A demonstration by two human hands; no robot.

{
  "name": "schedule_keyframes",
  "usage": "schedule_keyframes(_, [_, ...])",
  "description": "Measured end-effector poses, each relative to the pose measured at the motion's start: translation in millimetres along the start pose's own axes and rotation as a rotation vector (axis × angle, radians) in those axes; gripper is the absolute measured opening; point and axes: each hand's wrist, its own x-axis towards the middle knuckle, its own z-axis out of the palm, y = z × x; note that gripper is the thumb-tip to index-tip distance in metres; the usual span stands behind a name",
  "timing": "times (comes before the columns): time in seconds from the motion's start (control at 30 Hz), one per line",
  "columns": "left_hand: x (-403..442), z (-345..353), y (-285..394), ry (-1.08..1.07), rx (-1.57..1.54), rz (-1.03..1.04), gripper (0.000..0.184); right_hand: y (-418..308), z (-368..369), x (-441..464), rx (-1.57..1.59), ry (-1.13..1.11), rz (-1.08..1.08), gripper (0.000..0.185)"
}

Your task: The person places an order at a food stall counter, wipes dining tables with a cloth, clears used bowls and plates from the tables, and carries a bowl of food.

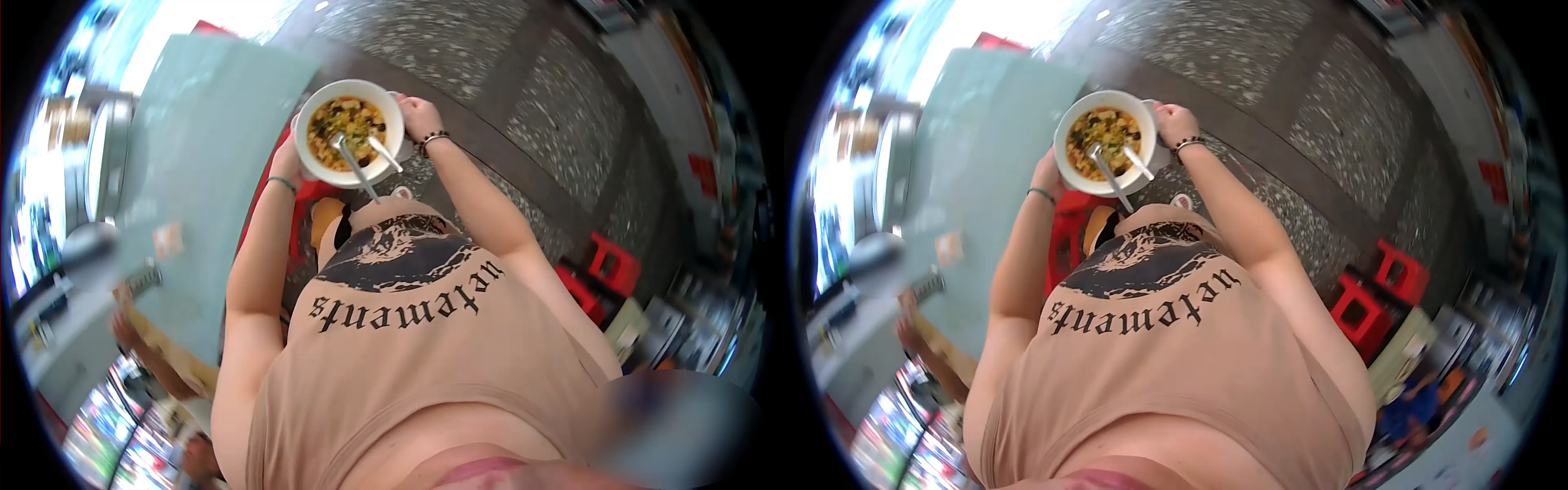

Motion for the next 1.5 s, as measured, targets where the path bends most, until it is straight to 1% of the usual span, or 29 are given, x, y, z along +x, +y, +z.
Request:
schedule_keyframes(0.03, [10, 46, -16, -0.02, 0.014, 0.023, 0.043, 19, -51, 5, 0.007, 0.035, 0.004, 0.044])
schedule_keyframes(0.07, [12, 100, -25, -0.121, 0.018, 0.07, 0.041, 38, -103, 11, 0.003, 0.075, 0.021, 0.043])
schedule_keyframes(0.13, [29, 218, -23, -0.224, 0.123, 0.051, 0.04, 57, -211, 35, -0.024, 0.176, 0.094, 0.042])
schedule_keyframes(0.2, [55, 308, -38, -0.323, 0.197, 0.031, 0.039, 98, -294, 54, 0.055, 0.253, 0.154, 0.042])
schedule_keyframes(0.27, [87, 399, -54, -0.455, 0.164, -0.154, 0.039, 136, -373, 66, 0.084, 0.368, 0.19, 0.042])
schedule_keyframes(0.3, [71, 466, -48, -0.366, 0.28, -0.073, 0.034, 158, -415, 82, 0.135, 0.388, 0.201, 0.042])
schedule_keyframes(0.37, [54, 590, -42, -0.413, 0.353, -0.045, 0.033, 203, -499, 116, 0.175, 0.449, 0.225, 0.043])
schedule_keyframes(0.43, [59, 711, -38, -0.51, 0.45, -0.12, 0.038, 230, -589, 146, 0.192, 0.542, 0.309, 0.042])
schedule_keyframes(0.47, [61, 769, -38, -0.569, 0.491, -0.117, 0.038, 244, -632, 162, 0.225, 0.567, 0.355, 0.043])
schedule_keyframes(0.57, [54, 956, -36, -0.64, 0.608, -0.246, 0.037, 283, -771, 208, 0.212, 0.694, 0.457, 0.044])
schedule_keyframes(0.6, [45, 1017, -36, -0.671, 0.672, -0.235, 0.037, 307, -813, 226, 0.202, 0.727, 0.458, 0.045])
schedule_keyframes(0.67, [40, 1140, -46, -0.738, 0.774, -0.185, 0.036, 336, -909, 251, 0.229, 0.764, 0.576, 0.045])
schedule_keyframes(0.7, [50, 1203, -60, -0.783, 0.82, -0.188, 0.036, 354, -960, 265, 0.277, 0.771, 0.634, 0.045])
schedule_keyframes(0.77, [70, 1331, -97, -0.853, 0.919, -0.299, 0.036, 387, -1064, 281, 0.354, 0.839, 0.696, 0.045])
schedule_keyframes(0.8, [69, 1395, -119, -0.881, 0.988, -0.278, 0.036, 410, -1113, 286, 0.407, 0.854, 0.732, 0.045])
schedule_keyframes(0.83, [60, 1457, -144, -0.918, 1.045, -0.284, 0.036, 442, -1163, 292, 0.445, 0.903, 0.761, 0.045])
schedule_keyframes(0.9, [32, 1581, -196, -1.032, 1.064, -0.232, 0.036, 513, -1266, 299, 0.423, 0.91, 0.73, 0.045])
schedule_keyframes(0.93, [21, 1639, -223, -1.087, 1.04, -0.263, 0.037, 544, -1318, 302, 0.462, 0.935, 0.738, 0.044])
schedule_keyframes(1.03, [-21, 1818, -302, -1.152, 1.036, -0.286, 0.038, 639, -1488, 309, 0.563, 0.987, 0.679, 0.044])
schedule_keyframes(1.07, [-38, 1882, -327, -1.118, 1.081, -0.219, 0.038, 668, -1549, 310, 0.547, 1.004, 0.683, 0.043])
schedule_keyframes(1.17, [-77, 2066, -393, -1.163, 1.067, -0.276, 0.038, 746, -1727, 313, 0.556, 0.939, 0.715, 0.042])
schedule_keyframes(1.2, [-80, 2137, -418, -1.22, 1.066, -0.291, 0.037, 780, -1786, 321, 0.525, 1.02, 0.71, 0.042])
schedule_keyframes(1.23, [-92, 2209, -442, -1.217, 1.083, -0.296, 0.037, 812, -1846, 332, 0.493, 1.101, 0.705, 0.041])
schedule_keyframes(1.3, [-106, 2345, -487, -1.302, 1.118, -0.281, 0.036, 858, -1970, 348, 0.494, 1.174, 0.717, 0.043])
schedule_keyframes(1.33, [-102, 2419, -508, -1.313, 1.092, -0.336, 0.035, 895, -2029, 369, 0.477, 1.222, 0.728, 0.041])
schedule_keyframes(1.37, [-110, 2490, -525, -1.311, 1.142, -0.3, 0.036, 903, -2096, 377, 0.477, 1.229, 0.78, 0.04])
schedule_keyframes(1.4, [-119, 2561, -544, -1.266, 1.169, -0.299, 0.037, 958, -2147, 402, 0.506, 1.273, 0.704, 0.04])
schedule_keyframes(1.43, [-127, 2634, -565, -1.221, 1.195, -0.3, 0.038, 986, -2212, 415, 0.47, 1.292, 0.715, 0.039])
schedule_keyframes(1.5, [-138, 2790, -612, -1.339, 1.221, -0.287, 0.04, 1047, -2341, 440, 0.579, 1.36, 0.666, 0.038])
